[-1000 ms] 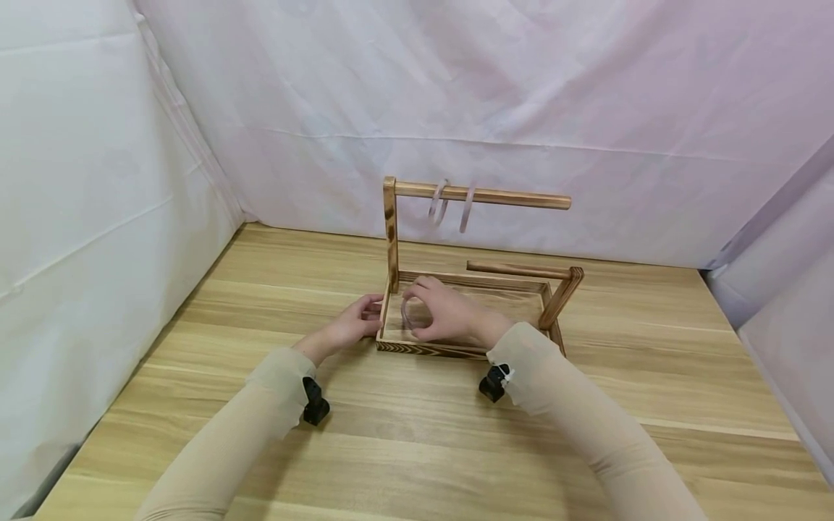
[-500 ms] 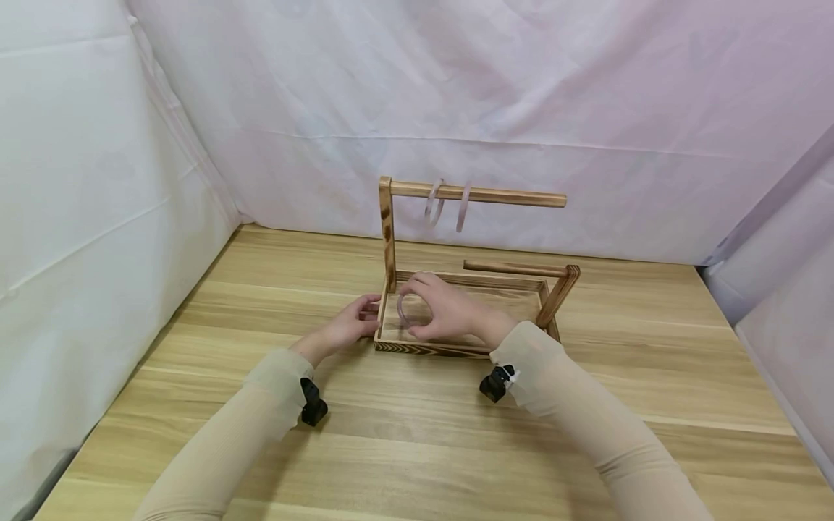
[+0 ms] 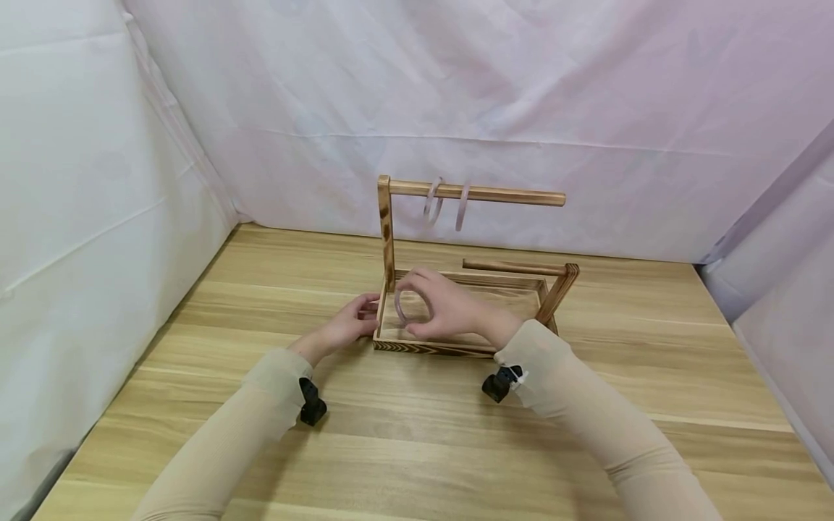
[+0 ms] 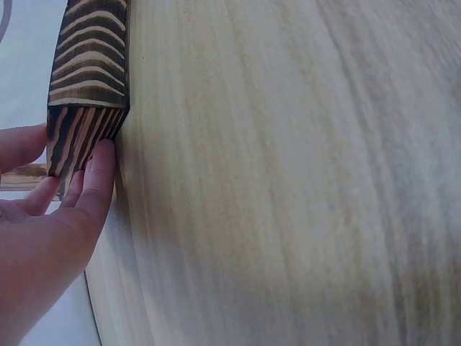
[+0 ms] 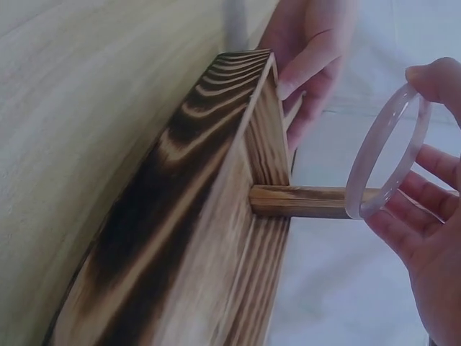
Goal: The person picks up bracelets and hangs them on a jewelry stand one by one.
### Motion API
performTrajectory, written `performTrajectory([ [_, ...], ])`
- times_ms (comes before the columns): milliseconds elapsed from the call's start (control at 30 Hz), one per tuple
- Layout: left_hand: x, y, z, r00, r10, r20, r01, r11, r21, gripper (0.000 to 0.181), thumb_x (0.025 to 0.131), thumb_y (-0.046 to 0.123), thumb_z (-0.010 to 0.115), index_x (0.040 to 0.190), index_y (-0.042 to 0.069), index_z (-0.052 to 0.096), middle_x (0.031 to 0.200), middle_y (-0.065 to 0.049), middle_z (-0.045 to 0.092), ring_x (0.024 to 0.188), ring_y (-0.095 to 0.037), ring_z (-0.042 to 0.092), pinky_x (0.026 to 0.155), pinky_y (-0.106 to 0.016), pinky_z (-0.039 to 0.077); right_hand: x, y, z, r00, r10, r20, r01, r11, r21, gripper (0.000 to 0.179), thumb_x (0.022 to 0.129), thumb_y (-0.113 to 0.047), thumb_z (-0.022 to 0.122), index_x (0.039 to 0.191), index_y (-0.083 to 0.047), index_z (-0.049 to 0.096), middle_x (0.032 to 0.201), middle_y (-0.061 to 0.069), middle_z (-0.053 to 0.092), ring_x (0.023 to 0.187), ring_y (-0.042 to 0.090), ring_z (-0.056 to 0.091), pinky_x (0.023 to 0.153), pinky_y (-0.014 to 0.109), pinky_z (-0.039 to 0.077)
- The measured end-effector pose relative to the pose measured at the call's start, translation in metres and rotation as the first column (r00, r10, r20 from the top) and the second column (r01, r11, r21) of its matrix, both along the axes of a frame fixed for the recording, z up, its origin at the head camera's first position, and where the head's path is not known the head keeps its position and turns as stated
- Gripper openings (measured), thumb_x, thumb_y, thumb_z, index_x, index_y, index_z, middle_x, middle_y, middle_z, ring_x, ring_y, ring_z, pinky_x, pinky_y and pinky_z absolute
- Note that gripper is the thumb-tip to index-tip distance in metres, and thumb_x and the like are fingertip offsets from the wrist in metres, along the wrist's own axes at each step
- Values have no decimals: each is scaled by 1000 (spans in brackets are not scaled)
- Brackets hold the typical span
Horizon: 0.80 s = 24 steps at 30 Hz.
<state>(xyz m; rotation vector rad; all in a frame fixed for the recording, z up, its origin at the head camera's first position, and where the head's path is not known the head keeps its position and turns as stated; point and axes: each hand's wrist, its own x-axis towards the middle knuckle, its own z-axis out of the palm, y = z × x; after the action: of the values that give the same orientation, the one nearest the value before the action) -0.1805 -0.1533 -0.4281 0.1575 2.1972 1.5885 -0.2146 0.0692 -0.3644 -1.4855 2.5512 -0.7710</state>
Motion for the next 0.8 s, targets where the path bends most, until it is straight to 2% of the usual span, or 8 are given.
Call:
performTrajectory([
  [167, 1, -1, 1, 1000, 6, -5, -6, 1000, -8, 58, 93, 1, 45, 144, -6, 19, 142, -32, 31, 131, -45, 35, 108, -49, 36, 4, 1, 10, 999, 5, 51, -1, 997, -72, 59, 72, -24, 75, 122, -3, 53, 118, 9, 54, 112, 25, 52, 102, 39, 44],
  [533, 2, -1, 3, 1000, 7, -1, -7, 1000, 6, 57, 94, 1, 44, 144, -6, 19, 142, -32, 31, 131, -45, 36, 107, -49, 37, 5, 10, 19, 993, -22, 114, 36, 991, -129, 62, 71, -21, 78, 125, -6, 51, 124, 6, 52, 112, 21, 51, 99, 39, 46],
  [800, 1, 0, 3, 1000, 6, 11, -6, 1000, 9, 57, 94, 0, 44, 145, -6, 18, 142, -32, 31, 131, -44, 35, 107, -48, 38, 5, 19, 25, 997, -17, 76, 30, 985, -169, 62, 72, -17, 77, 126, -5, 50, 124, 8, 52, 113, 24, 51, 100, 38, 45],
])
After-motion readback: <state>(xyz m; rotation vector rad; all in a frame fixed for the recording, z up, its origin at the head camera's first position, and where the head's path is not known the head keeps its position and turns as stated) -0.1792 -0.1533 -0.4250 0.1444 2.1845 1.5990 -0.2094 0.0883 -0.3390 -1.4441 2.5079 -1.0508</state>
